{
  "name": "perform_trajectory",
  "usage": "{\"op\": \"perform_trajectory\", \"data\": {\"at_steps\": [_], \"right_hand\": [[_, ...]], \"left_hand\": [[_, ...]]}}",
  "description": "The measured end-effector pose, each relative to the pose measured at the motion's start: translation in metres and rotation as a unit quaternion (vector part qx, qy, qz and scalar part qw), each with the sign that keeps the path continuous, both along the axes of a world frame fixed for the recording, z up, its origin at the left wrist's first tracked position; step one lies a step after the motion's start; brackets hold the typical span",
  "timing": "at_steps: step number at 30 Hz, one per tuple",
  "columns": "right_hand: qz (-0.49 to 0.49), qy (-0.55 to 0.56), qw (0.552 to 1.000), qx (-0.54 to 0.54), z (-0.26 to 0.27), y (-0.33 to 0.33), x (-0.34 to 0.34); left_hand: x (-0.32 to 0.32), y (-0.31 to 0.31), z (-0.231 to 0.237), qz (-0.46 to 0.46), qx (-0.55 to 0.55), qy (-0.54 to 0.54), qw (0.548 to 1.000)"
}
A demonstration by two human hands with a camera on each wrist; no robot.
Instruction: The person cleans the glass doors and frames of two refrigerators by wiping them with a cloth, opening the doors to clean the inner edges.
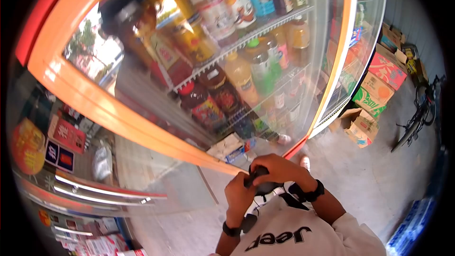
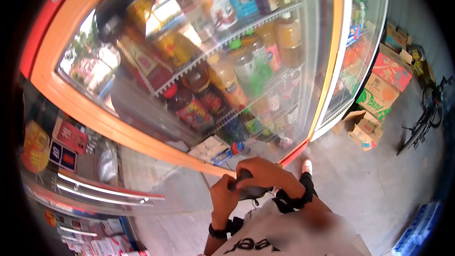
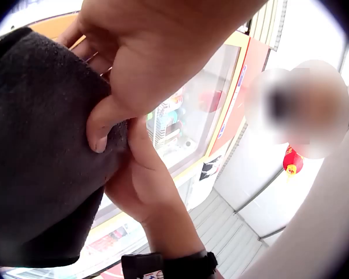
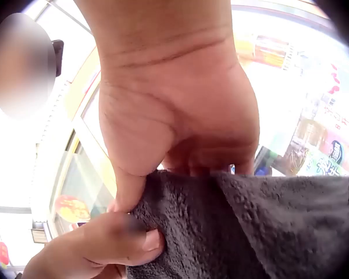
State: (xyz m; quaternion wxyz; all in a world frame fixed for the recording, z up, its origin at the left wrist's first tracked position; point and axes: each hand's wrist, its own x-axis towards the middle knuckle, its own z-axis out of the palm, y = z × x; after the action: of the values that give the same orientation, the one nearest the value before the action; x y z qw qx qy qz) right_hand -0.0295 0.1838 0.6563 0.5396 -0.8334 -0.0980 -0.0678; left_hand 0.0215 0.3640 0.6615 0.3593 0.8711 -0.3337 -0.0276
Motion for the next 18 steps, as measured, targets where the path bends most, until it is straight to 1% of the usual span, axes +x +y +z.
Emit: {"op": "perform_trajectory", "data": {"at_steps": [2,3,5,7,8,10,11,13,14,16,17,18], "right_hand": [[0.011,0.031,0.999,-0.034,0.004,-0.003,-0.005],[0.002,0.026,0.998,-0.056,0.003,-0.005,-0.007],[-0.011,0.022,0.995,-0.098,0.0,-0.007,-0.013],[-0.018,0.032,0.993,-0.116,-0.004,-0.008,-0.02],[-0.02,0.039,0.991,-0.125,-0.002,-0.01,-0.025],[-0.023,0.06,0.989,-0.135,-0.004,-0.015,-0.033],[-0.059,0.058,0.983,-0.166,-0.01,-0.025,-0.04],[-0.1,0.067,0.967,-0.223,-0.026,-0.037,-0.054],[-0.139,0.075,0.963,-0.22,-0.028,-0.041,-0.06],[-0.181,0.06,0.951,-0.243,-0.03,-0.051,-0.069],[-0.199,0.051,0.944,-0.257,-0.029,-0.056,-0.073],[-0.205,0.081,0.94,-0.26,-0.025,-0.061,-0.075]], "left_hand": [[0.001,0.0,-0.001,0.016,-0.004,-0.01,1.0],[0.003,0.0,-0.005,0.025,-0.007,-0.005,1.0],[0.005,-0.001,-0.009,-0.008,-0.028,-0.015,0.999],[0.006,-0.003,-0.007,-0.047,-0.049,-0.011,0.998],[0.006,-0.005,-0.002,-0.064,-0.018,-0.006,0.998],[0.006,-0.003,0.002,-0.097,-0.011,-0.04,0.994],[0.011,-0.012,0.005,-0.134,-0.014,-0.066,0.989],[0.014,-0.019,0.011,-0.152,-0.013,-0.06,0.987],[0.016,-0.02,0.015,-0.16,-0.003,-0.057,0.985],[0.016,-0.026,0.023,-0.179,0.006,-0.048,0.983],[0.017,-0.028,0.026,-0.188,0.006,-0.064,0.98],[0.019,-0.03,0.027,-0.195,0.003,-0.082,0.977]]}}
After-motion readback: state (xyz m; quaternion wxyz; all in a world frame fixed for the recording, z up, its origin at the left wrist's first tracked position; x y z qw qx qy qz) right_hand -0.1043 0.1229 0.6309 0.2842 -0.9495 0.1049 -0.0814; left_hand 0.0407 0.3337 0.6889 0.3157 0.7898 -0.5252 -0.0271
